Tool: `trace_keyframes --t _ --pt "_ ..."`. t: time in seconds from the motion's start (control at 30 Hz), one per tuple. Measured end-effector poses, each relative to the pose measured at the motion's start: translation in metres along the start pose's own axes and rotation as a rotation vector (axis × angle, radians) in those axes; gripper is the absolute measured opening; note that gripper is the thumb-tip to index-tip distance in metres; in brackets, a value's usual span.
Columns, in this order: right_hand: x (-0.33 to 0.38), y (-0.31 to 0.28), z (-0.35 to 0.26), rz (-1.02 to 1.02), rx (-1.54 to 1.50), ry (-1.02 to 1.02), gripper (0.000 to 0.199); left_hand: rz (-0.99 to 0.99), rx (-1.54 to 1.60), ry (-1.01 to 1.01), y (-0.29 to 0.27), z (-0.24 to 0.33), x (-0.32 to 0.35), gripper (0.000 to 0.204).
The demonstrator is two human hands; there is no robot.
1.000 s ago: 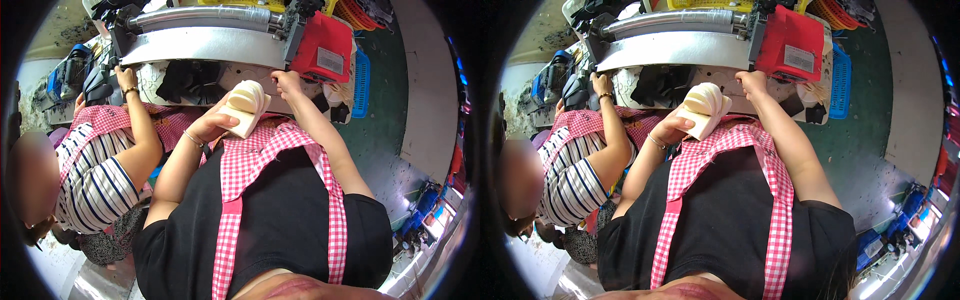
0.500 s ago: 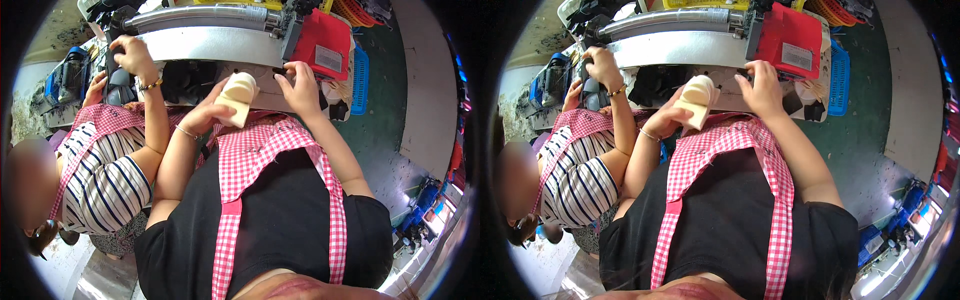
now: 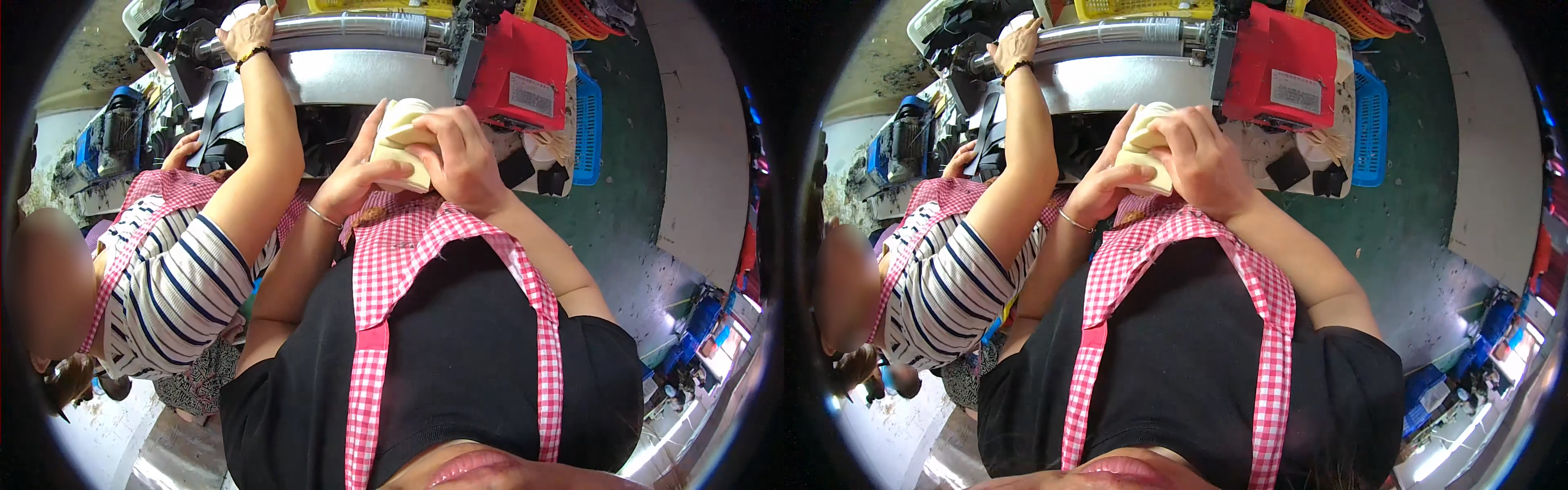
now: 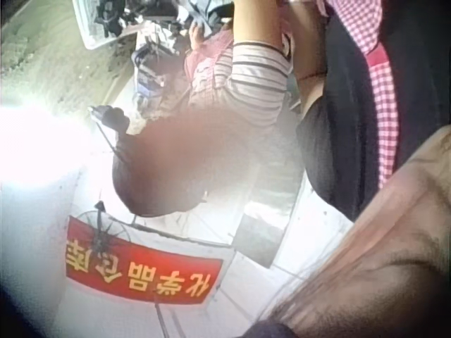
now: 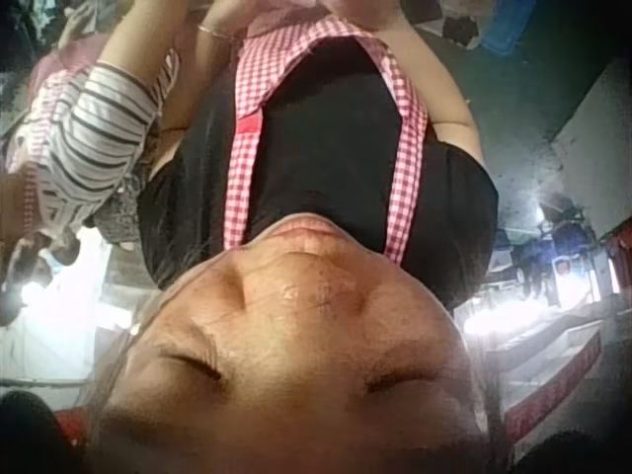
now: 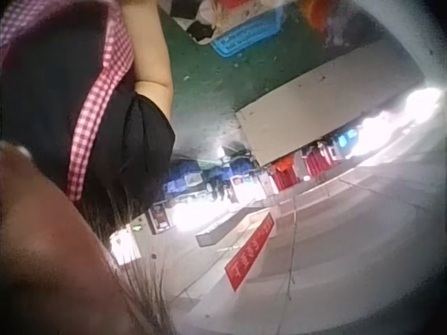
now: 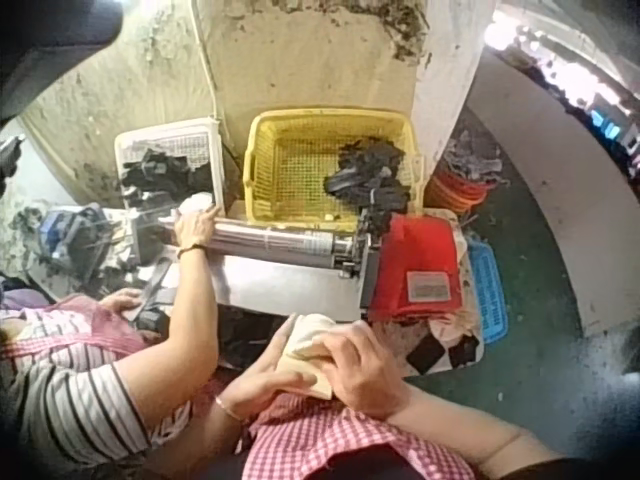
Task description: The person feeds black rectangular material pieces into a roller machine, then stacks the processed items on a table. The person also handles a roll of beige tape and stacks it with other items. The task is performed in a repetitive cycle of feeding, processing, and stacking.
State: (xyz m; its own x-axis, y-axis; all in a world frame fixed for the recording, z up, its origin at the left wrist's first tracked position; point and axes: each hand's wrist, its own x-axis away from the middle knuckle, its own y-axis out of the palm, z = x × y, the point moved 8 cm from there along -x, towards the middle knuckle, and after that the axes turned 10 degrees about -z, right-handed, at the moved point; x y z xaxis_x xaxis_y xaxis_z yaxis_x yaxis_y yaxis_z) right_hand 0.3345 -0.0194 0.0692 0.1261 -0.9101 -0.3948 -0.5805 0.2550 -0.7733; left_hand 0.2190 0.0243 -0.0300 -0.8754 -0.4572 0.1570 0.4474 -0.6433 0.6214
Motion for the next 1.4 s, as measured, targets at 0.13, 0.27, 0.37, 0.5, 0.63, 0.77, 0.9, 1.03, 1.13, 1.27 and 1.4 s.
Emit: trace_keyframes --t 0.13,0.27,0.37,0.5,0.63,0.77,0.9,1.03,1.13,1.27,1.4 --pt "-0.001 0.009 -0.027 -0.115 0.034 -0.231 0.026 -0.171 0.442 -0.069 -0.004 -0.015 0.002 0.066" --pt "0.019 0.014 -0.062 -0.005 0.095 -0.482 0.016 -0.398 0.609 -0.266 0.005 -0.041 0.008 0.053" --pt "0.028 0.002 -0.077 0.082 0.019 -0.732 0.012 -0.410 0.374 -0.340 -0.004 -0.074 -0.008 0.056" --pt "0.030 -0.043 -0.047 0.167 -0.169 -0.503 0.012 -0.391 0.234 -0.237 0.053 -0.042 -0.026 0.081" --pt "0.134 -0.259 0.094 1.024 -1.044 -0.099 0.021 -0.304 -0.264 -0.485 0.078 -0.097 -0.081 0.100" --pt "0.279 -0.330 0.162 1.067 0.087 0.773 0.027 -0.665 -0.696 -0.035 0.194 -0.065 -0.160 0.109" --pt "0.391 -0.216 0.202 1.009 -0.502 1.195 0.030 -0.436 -1.494 0.344 0.262 -0.081 -0.284 0.096" --pt "0.440 -0.161 0.182 0.916 -0.293 1.303 0.018 -0.396 -2.097 -0.034 0.214 -0.193 -0.396 0.079" --pt "0.427 -0.165 0.173 0.834 -0.025 1.266 0.024 -0.631 -2.240 -0.240 0.236 -0.180 -0.362 0.061" --pt "0.287 -0.189 0.171 0.902 -0.123 1.012 0.028 -0.826 -0.843 -0.173 0.255 -0.126 -0.268 0.100" --pt "0.135 -0.159 0.155 0.496 -0.170 0.630 0.049 -0.407 -0.570 -0.182 0.166 -0.064 -0.174 0.019"
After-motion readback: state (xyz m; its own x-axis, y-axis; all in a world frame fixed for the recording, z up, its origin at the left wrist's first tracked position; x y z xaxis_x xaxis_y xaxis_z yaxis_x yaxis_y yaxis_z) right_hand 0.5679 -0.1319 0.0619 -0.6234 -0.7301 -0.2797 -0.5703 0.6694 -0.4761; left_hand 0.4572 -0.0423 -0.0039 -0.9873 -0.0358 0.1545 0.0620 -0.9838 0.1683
